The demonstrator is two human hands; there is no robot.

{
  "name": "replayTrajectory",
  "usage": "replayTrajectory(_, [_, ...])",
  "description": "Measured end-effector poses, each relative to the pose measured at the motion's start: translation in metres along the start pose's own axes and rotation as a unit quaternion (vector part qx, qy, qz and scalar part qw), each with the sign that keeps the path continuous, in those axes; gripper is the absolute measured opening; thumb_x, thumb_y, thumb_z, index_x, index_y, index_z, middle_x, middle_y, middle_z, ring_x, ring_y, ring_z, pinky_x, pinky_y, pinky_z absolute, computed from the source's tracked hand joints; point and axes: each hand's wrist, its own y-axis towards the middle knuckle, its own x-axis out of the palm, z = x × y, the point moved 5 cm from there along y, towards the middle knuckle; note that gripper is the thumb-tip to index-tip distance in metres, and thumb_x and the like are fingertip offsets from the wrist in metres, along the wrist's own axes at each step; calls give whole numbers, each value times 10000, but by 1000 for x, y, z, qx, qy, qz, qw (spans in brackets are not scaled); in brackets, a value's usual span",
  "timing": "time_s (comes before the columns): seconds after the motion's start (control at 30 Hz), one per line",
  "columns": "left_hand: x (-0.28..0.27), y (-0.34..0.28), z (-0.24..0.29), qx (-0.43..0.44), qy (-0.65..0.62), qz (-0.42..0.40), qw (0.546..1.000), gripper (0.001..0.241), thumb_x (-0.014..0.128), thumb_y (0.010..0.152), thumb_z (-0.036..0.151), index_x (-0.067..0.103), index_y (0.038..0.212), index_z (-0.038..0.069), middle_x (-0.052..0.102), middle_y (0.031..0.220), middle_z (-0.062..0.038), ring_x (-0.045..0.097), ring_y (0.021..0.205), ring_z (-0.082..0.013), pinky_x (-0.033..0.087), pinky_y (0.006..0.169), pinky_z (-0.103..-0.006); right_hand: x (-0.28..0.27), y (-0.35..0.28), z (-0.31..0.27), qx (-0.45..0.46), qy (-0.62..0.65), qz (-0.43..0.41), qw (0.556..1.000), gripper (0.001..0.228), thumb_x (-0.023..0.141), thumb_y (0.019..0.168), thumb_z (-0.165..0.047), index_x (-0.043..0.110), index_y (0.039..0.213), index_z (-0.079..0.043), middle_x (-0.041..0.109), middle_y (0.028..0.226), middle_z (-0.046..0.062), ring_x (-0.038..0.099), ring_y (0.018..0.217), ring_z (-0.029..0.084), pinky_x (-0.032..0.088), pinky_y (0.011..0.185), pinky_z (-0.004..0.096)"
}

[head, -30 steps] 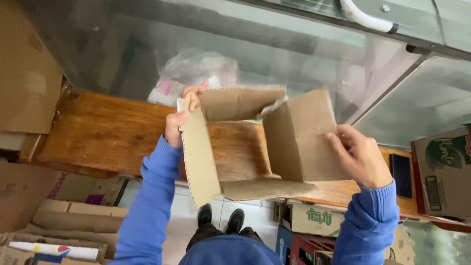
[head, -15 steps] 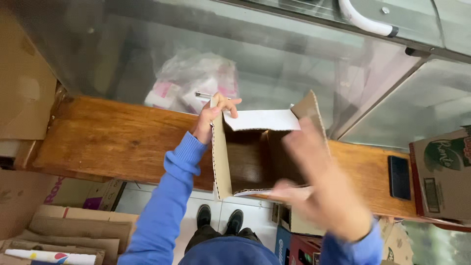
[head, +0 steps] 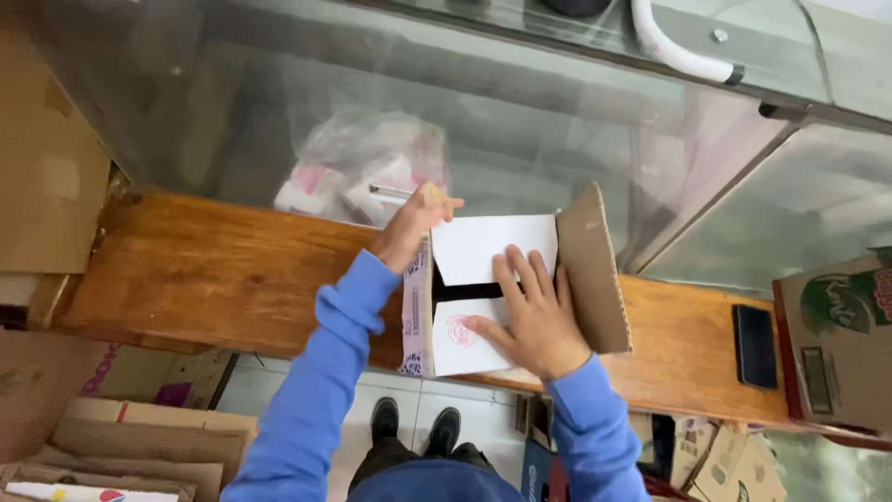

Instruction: The person folds flattened cardboard sheets into small rectangular boxes and stacks the assembled boxes inside a larger cardboard bin.

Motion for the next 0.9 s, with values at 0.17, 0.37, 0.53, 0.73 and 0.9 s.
replayTrajectory(0.17, [83,-11,61,-145,520,22,842,794,817,1108,755,567,1661,243,641,1673,-115,671,1641,-427,257,1468,-897,40,-7,4,-24,-8,74,997,802,556,1311,-516,341,2025,-221,315,2099,101,332,1912,394,306,1538,617])
replayTrajectory(0.37, [108,-25,37,-46,687,-35,724,381,678,1204,579,799,1507,383,681,1798,-85,316,1937,-426,-90,1467,-937,-96,-115,-20,-65,285,362,885,506,581,1178,2,1016,1240,-249,973,1469,7,931,1402,282,708,1223,429])
replayTrajectory(0.53, [97,-33,12,-20,659,-29,751,398,634,1183,528,823,1515,418,811,1557,-43,516,1841,-354,-7,1499,-872,-139,-101,56,22,337,365,867,469,711,1198,-234,744,1636,-70,752,1647,190,683,1586,413,537,1395,595])
replayTrajectory(0.73, [96,-37,-11,60,669,19,741,225,705,1210,463,869,1351,403,777,1354,26,686,1693,-251,227,1510,-779,-39,-10,30,43,481,89,871,1154,897,1074,-349,315,1987,51,228,2062,408,230,1888,627,231,1516,785])
replayTrajectory(0.9, [118,-59,52,-140,692,-68,705,471,645,1234,539,740,1687,454,596,1891,-121,261,1956,-442,12,1517,-855,-30,-8,9,113,359,131,917,1272,975,916,-372,390,1949,85,209,2029,472,328,1826,729,319,1482,844])
